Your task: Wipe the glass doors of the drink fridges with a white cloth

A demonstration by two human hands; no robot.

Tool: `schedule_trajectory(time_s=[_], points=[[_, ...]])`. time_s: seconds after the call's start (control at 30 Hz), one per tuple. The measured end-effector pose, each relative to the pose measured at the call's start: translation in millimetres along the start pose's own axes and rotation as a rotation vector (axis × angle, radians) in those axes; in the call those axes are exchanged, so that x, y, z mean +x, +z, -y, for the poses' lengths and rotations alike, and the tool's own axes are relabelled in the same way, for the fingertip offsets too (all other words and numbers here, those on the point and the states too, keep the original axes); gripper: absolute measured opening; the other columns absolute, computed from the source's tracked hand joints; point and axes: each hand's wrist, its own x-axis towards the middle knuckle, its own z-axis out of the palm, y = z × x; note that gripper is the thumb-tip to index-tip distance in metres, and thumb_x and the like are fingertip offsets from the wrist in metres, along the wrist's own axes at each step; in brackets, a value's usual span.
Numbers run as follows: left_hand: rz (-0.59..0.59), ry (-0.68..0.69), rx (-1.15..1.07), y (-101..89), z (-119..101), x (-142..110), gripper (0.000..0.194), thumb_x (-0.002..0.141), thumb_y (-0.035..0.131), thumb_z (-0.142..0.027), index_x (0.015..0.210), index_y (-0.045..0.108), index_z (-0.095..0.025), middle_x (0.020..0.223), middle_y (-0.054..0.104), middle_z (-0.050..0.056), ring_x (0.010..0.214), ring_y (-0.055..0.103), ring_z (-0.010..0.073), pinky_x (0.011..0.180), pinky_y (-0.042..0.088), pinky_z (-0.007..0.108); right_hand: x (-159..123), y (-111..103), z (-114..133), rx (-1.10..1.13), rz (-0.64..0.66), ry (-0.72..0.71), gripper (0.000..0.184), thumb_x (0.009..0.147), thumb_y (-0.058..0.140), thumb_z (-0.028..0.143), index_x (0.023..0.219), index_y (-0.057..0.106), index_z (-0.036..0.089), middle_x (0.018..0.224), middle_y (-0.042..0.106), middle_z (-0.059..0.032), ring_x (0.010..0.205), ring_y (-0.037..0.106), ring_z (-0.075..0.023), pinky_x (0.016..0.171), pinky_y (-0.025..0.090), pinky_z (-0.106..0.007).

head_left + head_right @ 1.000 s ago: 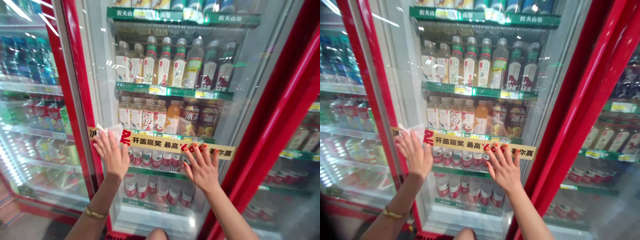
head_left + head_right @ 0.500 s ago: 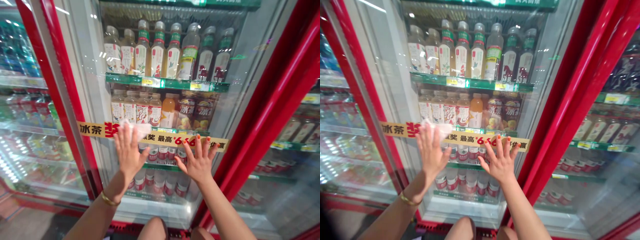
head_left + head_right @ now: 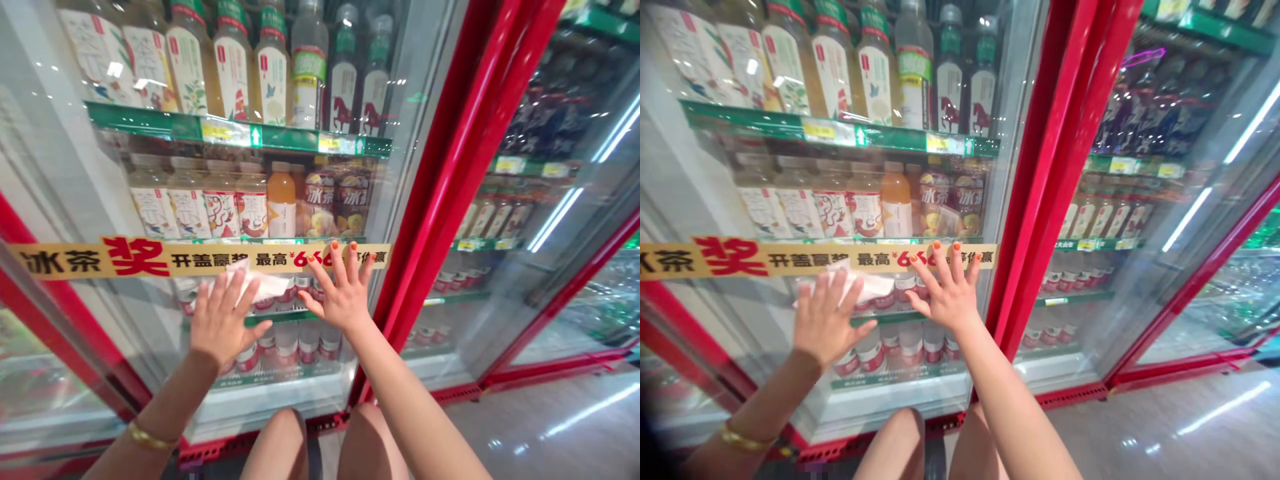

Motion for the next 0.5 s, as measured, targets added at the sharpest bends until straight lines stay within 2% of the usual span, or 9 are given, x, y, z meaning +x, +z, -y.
schedule_trajectory(time_s=[0.03, 0.1, 0.17, 0.2, 0.27, 0.3, 0.37, 0.43, 0.5], points=[[0.01, 0.0, 0.015, -0.9, 4.6, -12.0, 0.084, 0.102, 0.055, -0.074, 0.176, 0.025, -0.047, 0.188, 0.022, 0.002, 0.176, 0.015, 0.0371, 0.145, 0.003, 0.066, -0.1, 0.0, 0.5, 0.01, 0.01, 0.004, 0.085, 0.096, 0.065, 0.077, 0.171, 0.046, 0.044, 0.18, 0.046, -0.0054, 0.177, 0.012, -0.0444, 0.139, 0.002, -0.077], [-0.027, -0.157, 0.044, -12.3, 18.0, -20.4, 0.086, 0.104, 0.054, -0.069, 0.177, 0.011, -0.052, 0.19, 0.006, -0.003, 0.176, 0.004, 0.0403, 0.143, 0.0, 0.072, -0.1, -0.1, 1.4, 0.034, 0.04, 0.01, 0.085, 0.096, 0.065, 0.077, 0.172, 0.044, 0.046, 0.181, 0.044, -0.0043, 0.176, 0.014, -0.0449, 0.138, 0.0, -0.078], [-0.106, -0.397, 0.063, -27.0, 24.2, -5.2, 0.082, 0.109, 0.037, -0.066, 0.178, -0.002, -0.046, 0.19, -0.011, -0.003, 0.174, -0.008, 0.0449, 0.139, -0.003, 0.077, -0.2, -0.5, 1.4, 0.044, 0.077, 0.021, 0.084, 0.097, 0.063, 0.077, 0.172, 0.044, 0.046, 0.182, 0.043, -0.0036, 0.176, 0.014, -0.0455, 0.138, 0.0, -0.079], [-0.147, -0.46, 0.074, -31.0, 21.8, 6.7, 0.079, 0.111, 0.028, -0.064, 0.178, -0.004, -0.039, 0.19, -0.013, 0.0, 0.173, -0.009, 0.0465, 0.138, -0.002, 0.079, -0.4, -0.8, 1.2, 0.046, 0.091, 0.025, 0.083, 0.097, 0.063, 0.077, 0.172, 0.044, 0.046, 0.182, 0.042, -0.0037, 0.176, 0.014, -0.0455, 0.137, -0.001, -0.08], [-0.171, -0.424, 0.064, -26.8, 7.3, 23.6, 0.082, 0.111, 0.023, -0.065, 0.18, 0.002, -0.026, 0.19, -0.008, 0.009, 0.173, -0.007, 0.0481, 0.137, -0.003, 0.08, -0.8, -1.3, 0.4, 0.044, 0.097, 0.025, 0.082, 0.098, 0.062, 0.077, 0.172, 0.045, 0.044, 0.182, 0.043, -0.0047, 0.177, 0.012, -0.045, 0.137, -0.001, -0.08], [-0.129, -0.35, 0.031, -19.2, -2.1, 23.8, 0.086, 0.11, 0.027, -0.071, 0.18, 0.012, -0.023, 0.19, -0.001, 0.013, 0.174, -0.004, 0.0476, 0.138, -0.004, 0.08, -0.9, -1.5, 0.0, 0.04, 0.09, 0.021, 0.083, 0.098, 0.062, 0.077, 0.172, 0.046, 0.043, 0.182, 0.043, -0.0054, 0.177, 0.01, -0.0447, 0.137, -0.001, -0.079], [0.056, -0.203, -0.078, 0.1, -15.7, 5.6, 0.09, 0.102, 0.043, -0.082, 0.174, 0.04, -0.027, 0.187, 0.023, 0.013, 0.176, 0.006, 0.0443, 0.14, -0.006, 0.077, -1.1, -1.2, -0.2, 0.026, 0.073, 0.013, 0.083, 0.098, 0.062, 0.077, 0.171, 0.047, 0.042, 0.181, 0.044, -0.006, 0.177, 0.008, -0.0444, 0.138, -0.001, -0.079], [0.195, -0.173, -0.13, 12.7, -13.8, -23.9, 0.08, 0.097, 0.055, -0.082, 0.163, 0.057, -0.036, 0.179, 0.043, 0.01, 0.175, 0.018, 0.0404, 0.143, -0.003, 0.072, -1.0, -0.5, 0.2, 0.02, 0.07, 0.021, 0.083, 0.097, 0.063, 0.078, 0.171, 0.047, 0.044, 0.182, 0.043, -0.005, 0.177, 0.009, -0.0446, 0.138, -0.002, -0.078], [0.145, -0.242, -0.059, 10.2, 1.6, -40.7, 0.082, 0.099, 0.057, -0.076, 0.17, 0.047, -0.036, 0.184, 0.033, 0.009, 0.176, 0.012, 0.0422, 0.141, -0.004, 0.076, -0.9, 0.3, 0.9, 0.037, 0.092, 0.033, 0.082, 0.097, 0.063, 0.078, 0.17, 0.047, 0.046, 0.182, 0.043, -0.0036, 0.177, 0.011, -0.045, 0.138, -0.002, -0.078]])
